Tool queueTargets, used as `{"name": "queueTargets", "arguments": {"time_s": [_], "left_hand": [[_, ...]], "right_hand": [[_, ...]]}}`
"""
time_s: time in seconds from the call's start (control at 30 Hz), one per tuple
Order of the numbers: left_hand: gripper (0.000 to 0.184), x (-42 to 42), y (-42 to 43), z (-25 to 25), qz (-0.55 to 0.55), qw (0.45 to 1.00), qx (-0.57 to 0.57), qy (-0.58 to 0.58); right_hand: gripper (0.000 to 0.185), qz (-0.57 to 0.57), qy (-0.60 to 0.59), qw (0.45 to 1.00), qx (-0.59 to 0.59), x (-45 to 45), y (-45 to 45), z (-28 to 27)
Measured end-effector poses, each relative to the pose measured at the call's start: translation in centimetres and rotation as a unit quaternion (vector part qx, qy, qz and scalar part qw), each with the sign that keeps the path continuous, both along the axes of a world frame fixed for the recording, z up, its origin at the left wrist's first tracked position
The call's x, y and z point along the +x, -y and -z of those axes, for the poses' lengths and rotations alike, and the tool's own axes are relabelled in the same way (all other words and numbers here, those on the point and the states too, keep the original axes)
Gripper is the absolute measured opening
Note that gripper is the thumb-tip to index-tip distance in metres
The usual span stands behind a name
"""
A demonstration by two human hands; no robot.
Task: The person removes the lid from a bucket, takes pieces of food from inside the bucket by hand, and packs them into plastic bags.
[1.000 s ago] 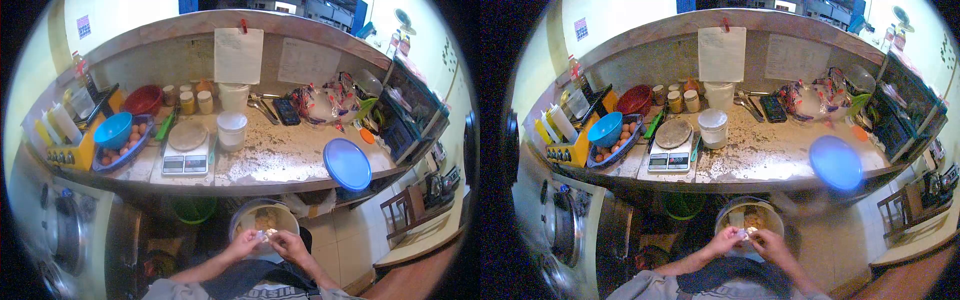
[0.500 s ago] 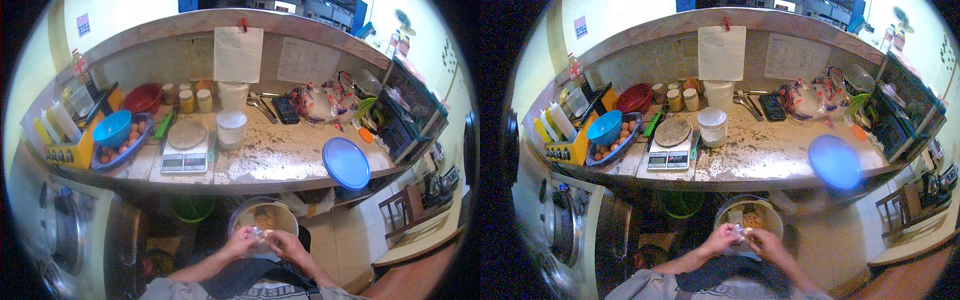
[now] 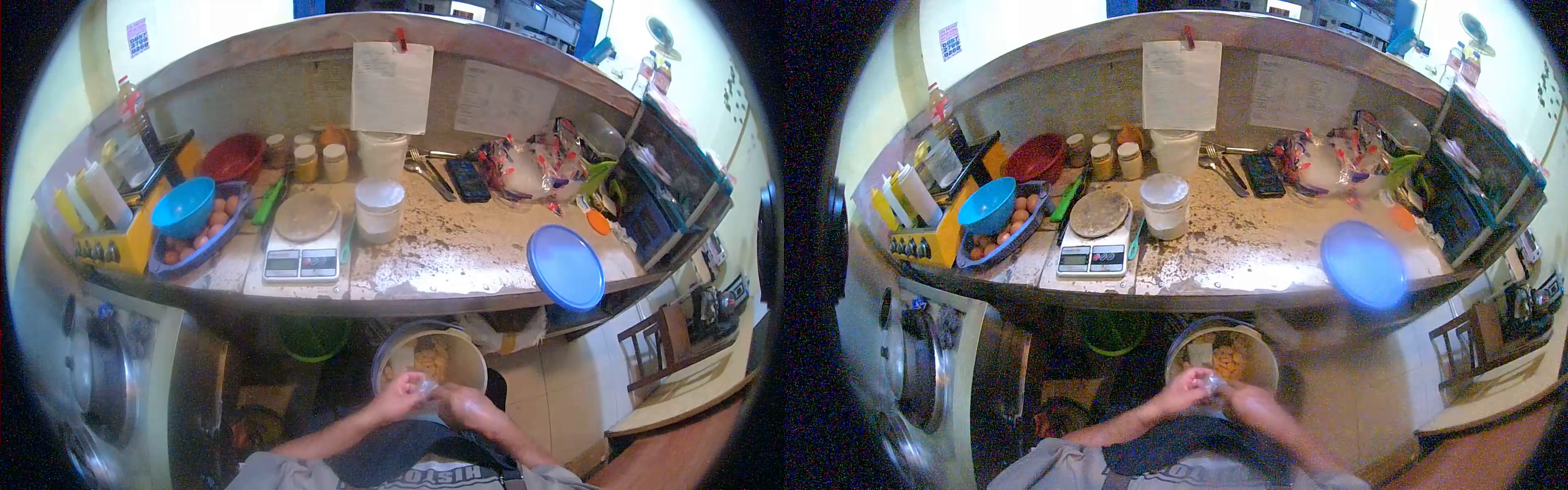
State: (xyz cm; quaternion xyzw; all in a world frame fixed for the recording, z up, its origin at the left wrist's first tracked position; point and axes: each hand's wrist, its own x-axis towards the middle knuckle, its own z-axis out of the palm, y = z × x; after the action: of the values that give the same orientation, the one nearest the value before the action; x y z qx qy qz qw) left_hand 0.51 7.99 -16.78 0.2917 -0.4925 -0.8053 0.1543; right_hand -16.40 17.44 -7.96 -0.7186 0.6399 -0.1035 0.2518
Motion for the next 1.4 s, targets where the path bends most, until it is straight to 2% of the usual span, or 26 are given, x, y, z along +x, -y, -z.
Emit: {"name": "queueTargets", "arguments": {"time_s": [0.03,0.17,0.27,0.33,0.37,0.4,0.47,0.5,0.57,0.6,0.63,0.77,0.83,0.93,0.97,1.03,1.07,1.1,1.13,1.17,1.23,1.27,1.33,1.4], "left_hand": [[0.042,0.1,0.0,0.1,0.028,0.999,-0.022,0.018],[0.043,0.1,-0.6,0.9,0.011,0.998,-0.064,0.012],[0.043,0.1,-0.4,0.6,-0.002,1.0,-0.023,0.007],[0.044,0.0,-0.2,-0.2,-0.008,1.0,0.021,0.013],[0.044,0.0,-0.1,-0.2,-0.007,1.0,0.021,0.012],[0.043,0.1,-0.1,-0.1,-0.02,0.999,0.034,0.0],[0.043,0.3,0.1,0.1,-0.032,0.998,0.046,-0.012],[0.042,0.4,0.2,0.1,-0.019,0.999,0.034,-0.004],[0.041,0.4,0.2,0.0,-0.002,1.0,0.022,0.005],[0.041,0.3,0.1,-1.1,-0.009,0.999,0.041,-0.026],[0.04,0.4,0.0,-1.7,-0.015,0.996,0.06,-0.057],[0.039,0.8,0.5,-2.0,-0.007,0.998,0.041,-0.054],[0.036,1.3,0.2,-3.7,-0.028,0.999,0.037,-0.01],[0.038,1.5,0.2,-2.8,-0.049,0.999,0.01,-0.018],[0.038,1.6,0.4,-2.2,-0.048,0.999,0.01,-0.019],[0.044,1.7,0.6,-1.7,-0.022,0.996,-0.074,0.039],[0.044,1.8,0.5,-1.6,-0.025,0.996,-0.074,0.039],[0.049,2.0,0.5,-2.6,-0.007,0.986,-0.142,0.09],[0.055,2.1,0.5,-3.7,0.011,0.967,-0.21,0.141],[0.055,2.2,0.7,-4.6,0.012,0.967,-0.211,0.141],[0.062,2.9,1.4,-6.9,-0.011,0.907,-0.388,0.161],[0.066,3.4,2.1,-8.7,-0.058,0.866,-0.48,0.125],[0.069,4.6,3.6,-15.5,-0.093,0.878,-0.466,0.048],[0.075,6.3,4.4,-21.9,-0.099,0.889,-0.437,-0.09]], "right_hand": [[0.027,-0.007,0.008,1.0,-0.006,0.3,0.1,0.4],[0.025,-0.033,-0.039,0.998,0.036,0.4,0.5,1.5],[0.023,-0.018,-0.003,0.999,0.035,-0.8,0.8,0.5],[0.023,0.036,0.067,0.996,0.035,-0.8,0.8,-3.3],[0.025,0.026,0.061,0.996,-0.058,-1.0,0.8,-3.7],[0.025,0.027,0.06,0.996,-0.058,-1.1,0.9,-3.8],[0.028,0.099,0.161,0.962,-0.196,-1.0,1.3,-4.1],[0.029,0.112,0.174,0.951,-0.23,-0.4,1.5,-4.9],[0.028,0.112,0.141,0.962,-0.204,-0.1,1.5,-2.9],[0.028,0.11,0.108,0.972,-0.178,0.1,1.5,-1.8],[0.025,0.099,0.124,0.978,-0.133,0.3,1.6,-1.1],[0.026,0.047,0.098,0.976,-0.187,0.1,1.5,1.8],[0.028,0.089,0.116,0.97,-0.194,0.0,1.6,-0.2],[0.031,0.155,0.125,0.962,-0.187,-0.4,1.5,-1.2],[0.031,0.145,0.136,0.968,-0.152,-0.6,1.4,-0.7],[0.031,0.13,0.146,0.974,-0.116,-0.6,1.4,-0.3],[0.029,0.133,0.173,0.974,-0.052,-0.4,1.4,-0.3],[0.027,0.136,0.2,0.97,0.013,-0.2,1.4,-0.2],[0.027,0.135,0.199,0.97,0.013,-0.2,1.3,0.0],[0.024,0.137,0.186,0.973,-0.025,-0.2,1.2,0.5],[0.021,0.145,0.174,0.972,-0.063,-0.2,1.0,0.3],[0.019,0.16,0.182,0.969,-0.056,-0.2,1.1,-0.5],[0.018,0.175,0.188,0.965,-0.047,-0.3,1.2,-1.0],[0.018,0.152,0.162,0.972,-0.076,-0.8,1.0,-0.5]]}}
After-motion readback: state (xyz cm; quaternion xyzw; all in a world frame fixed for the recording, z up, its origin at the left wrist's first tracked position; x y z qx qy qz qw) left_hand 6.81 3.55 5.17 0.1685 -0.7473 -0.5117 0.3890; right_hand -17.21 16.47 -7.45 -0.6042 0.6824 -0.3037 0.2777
